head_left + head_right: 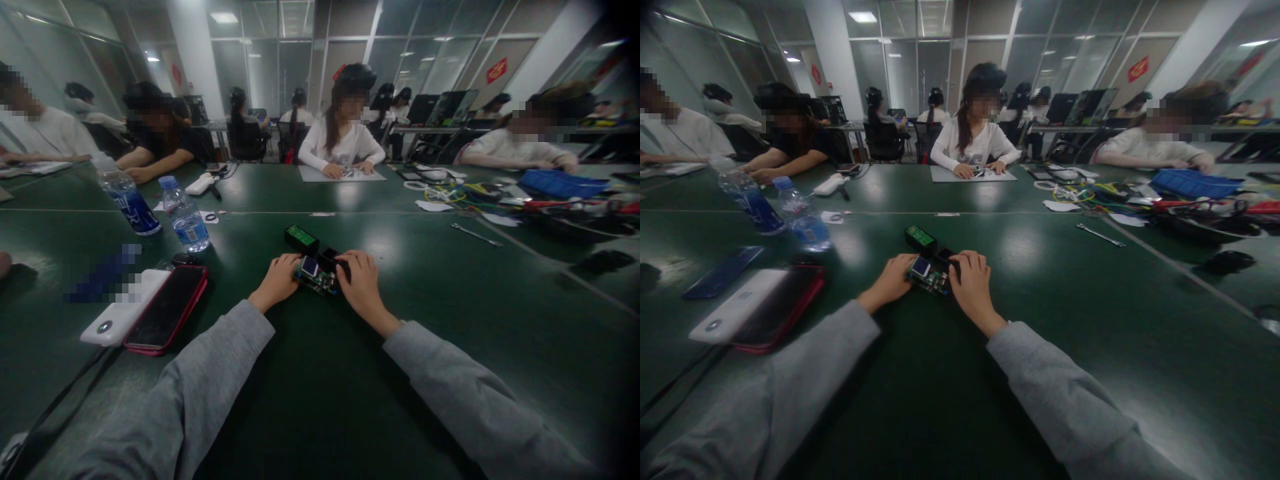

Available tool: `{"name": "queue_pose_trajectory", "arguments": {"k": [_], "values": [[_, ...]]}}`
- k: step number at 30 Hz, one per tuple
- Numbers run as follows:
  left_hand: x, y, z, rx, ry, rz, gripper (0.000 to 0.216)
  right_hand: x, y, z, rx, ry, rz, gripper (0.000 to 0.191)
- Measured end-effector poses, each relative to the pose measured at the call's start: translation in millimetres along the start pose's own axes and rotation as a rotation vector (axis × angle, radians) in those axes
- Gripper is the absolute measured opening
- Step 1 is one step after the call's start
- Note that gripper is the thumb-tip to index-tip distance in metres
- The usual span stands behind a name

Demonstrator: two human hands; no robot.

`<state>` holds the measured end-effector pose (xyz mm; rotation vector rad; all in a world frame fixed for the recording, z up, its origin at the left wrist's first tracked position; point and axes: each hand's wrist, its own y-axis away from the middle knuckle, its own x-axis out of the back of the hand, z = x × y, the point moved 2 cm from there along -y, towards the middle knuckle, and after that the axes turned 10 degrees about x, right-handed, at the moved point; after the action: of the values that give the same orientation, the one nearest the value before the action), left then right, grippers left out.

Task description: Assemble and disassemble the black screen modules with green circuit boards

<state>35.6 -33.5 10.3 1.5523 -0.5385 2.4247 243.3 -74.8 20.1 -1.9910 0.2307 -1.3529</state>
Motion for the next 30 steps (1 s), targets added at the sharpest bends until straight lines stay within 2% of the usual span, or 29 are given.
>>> {"name": "queue_pose_trajectory", "arguments": {"k": [30], "values": [[0.1, 1.0, -0.4, -0.013, 0.002, 0.008, 0.048, 2.1, -0.3, -1.7, 0.007, -0.004, -0.006, 0.023]]}}
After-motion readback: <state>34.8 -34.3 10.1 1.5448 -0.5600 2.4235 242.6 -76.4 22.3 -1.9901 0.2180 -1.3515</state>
